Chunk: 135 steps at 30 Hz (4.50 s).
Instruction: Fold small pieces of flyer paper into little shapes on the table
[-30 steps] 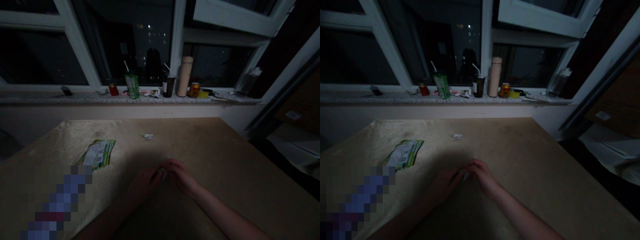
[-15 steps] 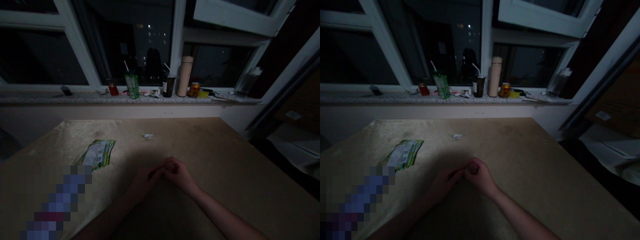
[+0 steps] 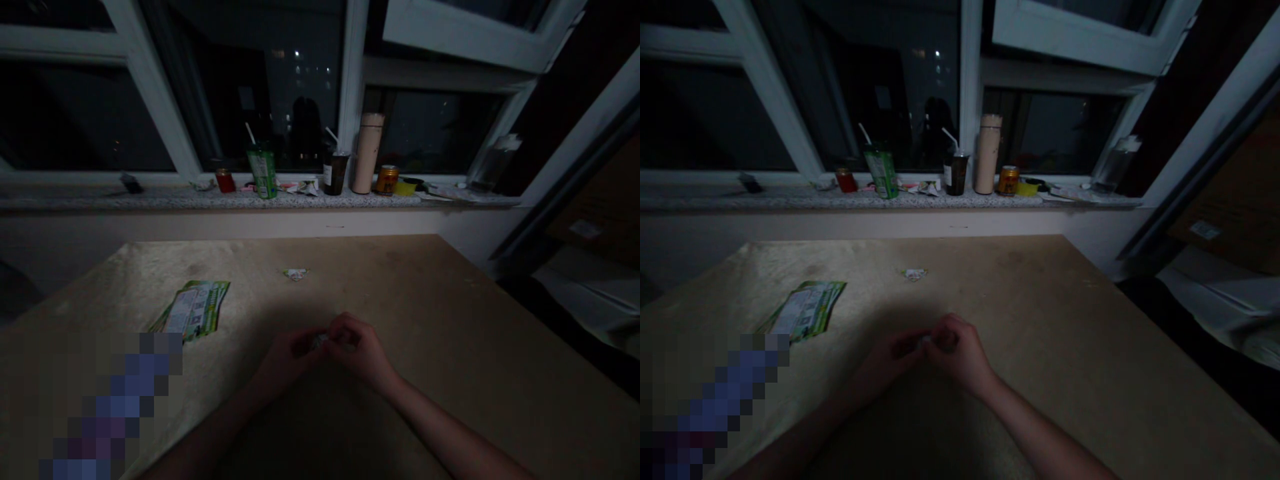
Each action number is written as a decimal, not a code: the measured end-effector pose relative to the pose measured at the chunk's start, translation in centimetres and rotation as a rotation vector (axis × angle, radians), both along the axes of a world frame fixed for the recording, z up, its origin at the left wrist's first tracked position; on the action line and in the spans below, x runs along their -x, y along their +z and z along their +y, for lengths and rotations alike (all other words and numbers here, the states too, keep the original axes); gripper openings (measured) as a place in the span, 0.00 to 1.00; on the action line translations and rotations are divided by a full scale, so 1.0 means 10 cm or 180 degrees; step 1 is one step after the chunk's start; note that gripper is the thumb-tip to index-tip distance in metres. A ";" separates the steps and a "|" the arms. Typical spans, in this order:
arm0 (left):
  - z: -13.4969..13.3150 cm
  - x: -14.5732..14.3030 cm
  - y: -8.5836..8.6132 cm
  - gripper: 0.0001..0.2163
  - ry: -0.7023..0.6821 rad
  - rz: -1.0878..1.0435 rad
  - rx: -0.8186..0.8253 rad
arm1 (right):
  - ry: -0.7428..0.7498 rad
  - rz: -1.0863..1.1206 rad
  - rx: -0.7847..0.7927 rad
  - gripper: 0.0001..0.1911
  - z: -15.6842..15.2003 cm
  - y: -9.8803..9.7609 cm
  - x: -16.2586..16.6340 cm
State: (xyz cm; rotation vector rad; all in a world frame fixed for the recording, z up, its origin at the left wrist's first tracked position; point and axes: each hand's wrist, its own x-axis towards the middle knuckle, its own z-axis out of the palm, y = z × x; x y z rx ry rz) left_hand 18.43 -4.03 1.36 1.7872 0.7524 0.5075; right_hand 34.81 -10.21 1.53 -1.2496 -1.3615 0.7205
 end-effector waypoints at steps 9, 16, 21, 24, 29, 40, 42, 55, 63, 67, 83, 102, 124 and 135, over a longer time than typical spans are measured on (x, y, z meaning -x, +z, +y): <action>0.02 -0.02 -0.06 0.18 -0.0064 -0.0467 0.0314 | -0.0076 -0.0406 -0.0116 0.04 0.00 -0.07 -0.02; 0.02 -0.03 -0.03 0.19 -0.0133 -0.0541 0.0424 | -0.0050 -0.0679 -0.0255 0.07 -0.02 -0.04 -0.02; 0.03 -0.03 -0.05 0.18 -0.0117 -0.0688 0.0484 | -0.0037 -0.0692 -0.0273 0.08 -0.01 -0.04 -0.03; 0.04 -0.02 -0.08 0.18 -0.0115 -0.0690 0.0510 | -0.0067 -0.0740 -0.0264 0.08 0.00 -0.04 -0.04; 0.05 -0.02 -0.13 0.19 -0.0098 -0.0731 0.0531 | -0.0062 -0.0649 -0.0360 0.08 0.02 -0.07 -0.04; 0.04 -0.03 -0.13 0.21 -0.0003 -0.0758 0.0462 | -0.0140 -0.0647 -0.0064 0.12 0.02 -0.10 -0.03; 0.04 -0.02 -0.12 0.21 0.0038 -0.0713 0.0425 | -0.0134 -0.0677 0.0017 0.12 0.02 -0.09 -0.04; 0.03 0.02 -0.03 0.20 0.0155 -0.0376 0.0338 | -0.0105 0.0058 0.0408 0.12 0.11 -0.15 -0.12; 0.04 0.03 -0.10 0.21 0.0182 -0.0316 -0.0091 | 0.0102 -0.0032 0.0454 0.13 0.11 -0.16 -0.13; 0.00 -0.01 -0.12 0.27 0.0143 -0.0201 -0.0302 | 0.0110 -0.0688 0.0366 0.18 0.05 -0.10 -0.05; -0.03 -0.04 -0.01 0.12 0.0267 0.0210 -0.0720 | 0.0208 -0.0243 0.0761 0.16 0.07 -0.17 0.01; -0.01 -0.06 -0.02 0.10 0.0337 0.0208 -0.0492 | 0.0314 0.0656 0.1119 0.05 0.12 -0.28 0.02; 0.09 -0.04 -0.07 0.11 0.0458 0.0057 -0.0360 | 0.0756 0.1009 0.1018 0.14 0.18 -0.28 -0.10; 0.09 -0.03 -0.06 0.08 0.0510 0.0003 -0.0136 | 0.0503 -0.0462 0.0430 0.03 0.07 -0.12 -0.11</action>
